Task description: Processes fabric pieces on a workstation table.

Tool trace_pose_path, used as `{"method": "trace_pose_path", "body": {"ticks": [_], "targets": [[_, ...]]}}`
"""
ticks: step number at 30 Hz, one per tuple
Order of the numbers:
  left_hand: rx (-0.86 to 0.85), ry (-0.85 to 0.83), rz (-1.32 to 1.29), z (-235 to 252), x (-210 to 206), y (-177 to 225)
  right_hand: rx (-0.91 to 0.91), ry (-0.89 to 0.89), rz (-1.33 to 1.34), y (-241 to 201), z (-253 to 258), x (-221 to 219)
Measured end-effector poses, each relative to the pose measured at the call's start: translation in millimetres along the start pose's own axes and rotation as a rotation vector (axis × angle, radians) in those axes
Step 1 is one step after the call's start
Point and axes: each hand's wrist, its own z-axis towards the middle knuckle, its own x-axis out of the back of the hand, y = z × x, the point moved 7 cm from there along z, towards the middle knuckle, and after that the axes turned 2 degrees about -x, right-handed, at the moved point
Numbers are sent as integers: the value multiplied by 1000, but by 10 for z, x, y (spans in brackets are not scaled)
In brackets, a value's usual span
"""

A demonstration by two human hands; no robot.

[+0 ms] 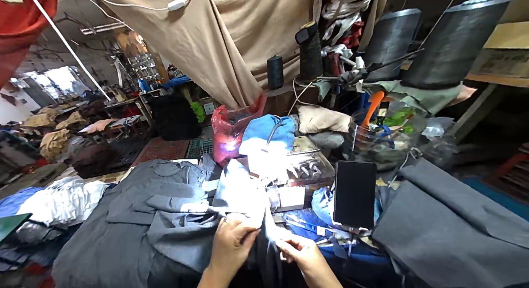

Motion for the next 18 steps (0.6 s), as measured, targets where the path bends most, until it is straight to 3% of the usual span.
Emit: {"method": "trace_pose_path", "body": {"ticks": [6,18], "targets": [[-115,-63,27,-248,-304,86,-36,-19,78,45,1,-127],[-206,-93,13,-280,-350,177,-22,41,90,39,-16,-132]]}}
